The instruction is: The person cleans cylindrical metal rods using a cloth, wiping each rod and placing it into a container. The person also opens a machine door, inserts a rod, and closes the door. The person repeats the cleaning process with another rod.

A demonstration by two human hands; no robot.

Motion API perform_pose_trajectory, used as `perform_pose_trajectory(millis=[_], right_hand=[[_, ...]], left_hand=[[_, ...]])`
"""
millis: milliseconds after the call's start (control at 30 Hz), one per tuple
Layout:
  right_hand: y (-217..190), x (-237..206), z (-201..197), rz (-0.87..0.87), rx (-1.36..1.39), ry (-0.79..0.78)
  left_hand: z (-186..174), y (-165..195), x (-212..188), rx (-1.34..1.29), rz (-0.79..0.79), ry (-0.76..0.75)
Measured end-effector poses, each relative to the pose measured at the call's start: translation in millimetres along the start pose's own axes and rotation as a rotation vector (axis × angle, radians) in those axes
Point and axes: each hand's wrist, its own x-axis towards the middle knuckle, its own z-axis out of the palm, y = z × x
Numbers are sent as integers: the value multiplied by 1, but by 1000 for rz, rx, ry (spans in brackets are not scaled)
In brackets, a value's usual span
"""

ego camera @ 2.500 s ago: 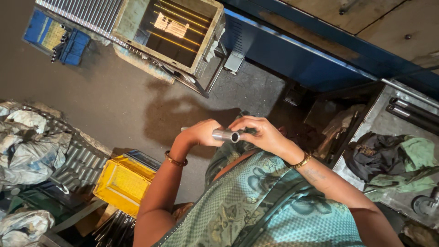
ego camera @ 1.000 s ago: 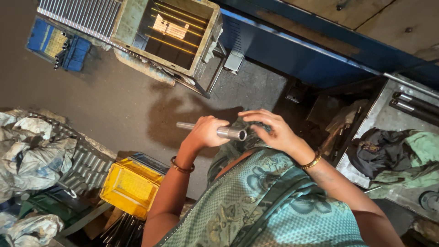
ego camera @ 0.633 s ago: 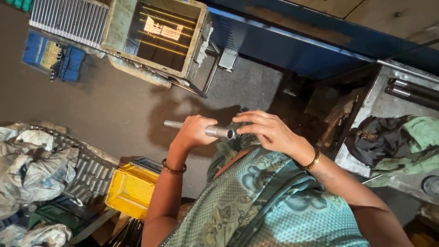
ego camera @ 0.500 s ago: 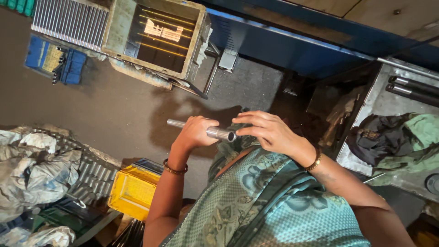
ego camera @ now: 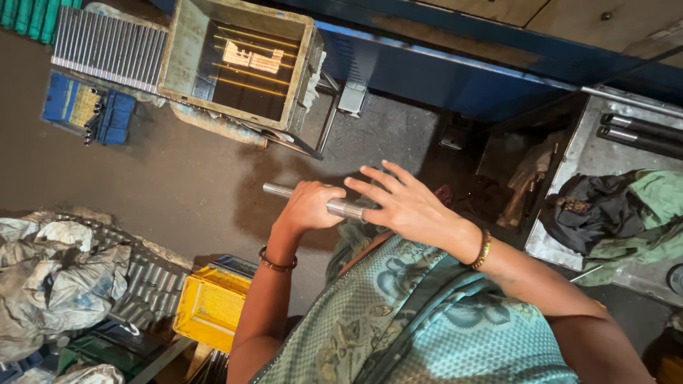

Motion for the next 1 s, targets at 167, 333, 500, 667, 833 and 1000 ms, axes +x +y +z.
perform_pose_trajectory(millis=[167, 333, 500, 667, 833, 1000], right_hand=[[-3, 1, -3, 68, 45, -36], [2, -14, -4, 101, 215, 58], [15, -25, -7, 187, 354, 144], [15, -27, -9, 273, 357, 163], [14, -27, -10, 275, 360, 189], [14, -28, -10, 280, 352, 194]], left_hand=[[-6, 5, 2, 35, -11, -2], [-6, 6, 5, 57, 24, 24], [-7, 7, 7, 28, 72, 97], [-10, 12, 13, 1, 121, 123], [-12, 19, 17, -48, 197, 185], [-15, 24, 18, -94, 240, 191]])
